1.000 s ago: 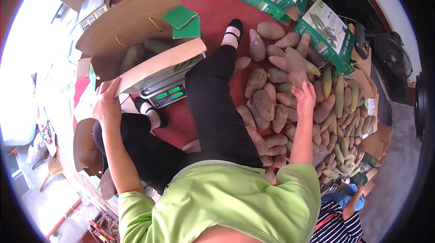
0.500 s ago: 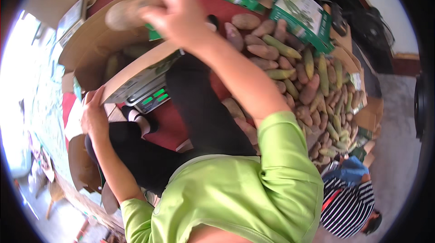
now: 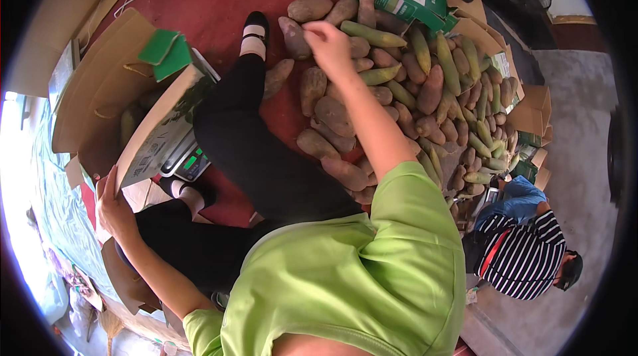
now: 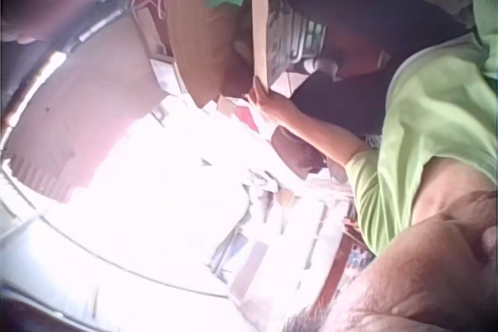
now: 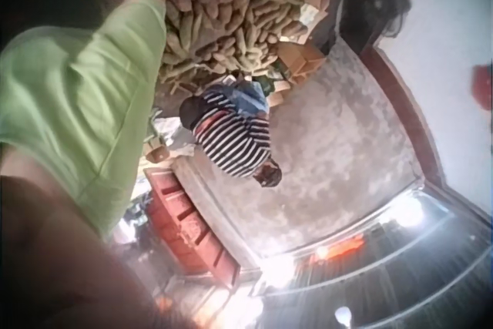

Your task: Sorting root vegetables from a pile and weighing them on a scale before placing them into boxes.

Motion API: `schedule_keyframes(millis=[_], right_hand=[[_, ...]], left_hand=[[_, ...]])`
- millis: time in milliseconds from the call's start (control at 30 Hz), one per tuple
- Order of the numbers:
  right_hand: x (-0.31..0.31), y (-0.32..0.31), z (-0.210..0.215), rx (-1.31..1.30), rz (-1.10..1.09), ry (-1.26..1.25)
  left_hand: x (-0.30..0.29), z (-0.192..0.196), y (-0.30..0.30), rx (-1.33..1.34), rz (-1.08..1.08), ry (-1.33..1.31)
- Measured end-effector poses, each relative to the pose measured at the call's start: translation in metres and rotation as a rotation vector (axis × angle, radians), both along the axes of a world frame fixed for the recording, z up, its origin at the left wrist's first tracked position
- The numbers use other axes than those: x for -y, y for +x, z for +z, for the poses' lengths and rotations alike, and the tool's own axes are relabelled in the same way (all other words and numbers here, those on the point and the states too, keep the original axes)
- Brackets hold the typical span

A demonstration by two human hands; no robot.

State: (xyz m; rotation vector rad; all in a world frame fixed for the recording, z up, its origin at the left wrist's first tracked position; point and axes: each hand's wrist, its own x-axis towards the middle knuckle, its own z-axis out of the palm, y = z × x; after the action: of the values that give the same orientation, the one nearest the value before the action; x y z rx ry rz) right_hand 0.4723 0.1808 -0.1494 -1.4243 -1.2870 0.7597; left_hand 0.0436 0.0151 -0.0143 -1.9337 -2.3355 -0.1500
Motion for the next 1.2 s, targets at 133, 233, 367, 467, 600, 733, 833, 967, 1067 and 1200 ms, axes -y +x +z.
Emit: schedule_keyframes(millis=[133,233,367,467,600,733,833,967,1067,1200], right_hand=[[0.027,0.119,-0.092,0.261,-0.236,-0.257],[0.049,0.19,-0.126,0.422,-0.395,-0.449],[0.074,0.295,-0.175,0.255,-0.626,-0.588],[0.075,0.303,-0.171,0.164,-0.709,-0.644],[0.07,0.305,-0.13,0.037,-0.811,-0.753],[0.057,0.303,-0.112,-0.011,-0.797,-0.794],[0.042,0.305,-0.119,-0.06,-0.833,-0.739],[0.03,0.338,-0.158,-0.152,-0.979,-0.577],[0.02,0.337,-0.166,-0.268,-0.919,-0.782],[-0.001,0.312,-0.157,-0.358,-0.847,-0.789]], left_hand=[[0.001,-0.003,-0.001,0.045,0.008,0.037],[0.004,-0.005,-0.004,0.074,-0.009,0.068],[0.001,-0.012,-0.001,0.107,0.034,0.06],[0.002,-0.009,-0.001,0.11,0.06,0.039],[0.004,-0.01,-0.003,0.111,0.035,0.062],[0.002,-0.011,-0.003,0.099,0.008,0.061],[0.006,-0.013,-0.014,0.096,0.012,0.032],[0.002,-0.017,-0.015,0.083,-0.008,0.021],[0.0,-0.015,-0.009,0.089,-0.01,0.047],[0.002,-0.013,-0.01,0.109,0.003,0.053]])
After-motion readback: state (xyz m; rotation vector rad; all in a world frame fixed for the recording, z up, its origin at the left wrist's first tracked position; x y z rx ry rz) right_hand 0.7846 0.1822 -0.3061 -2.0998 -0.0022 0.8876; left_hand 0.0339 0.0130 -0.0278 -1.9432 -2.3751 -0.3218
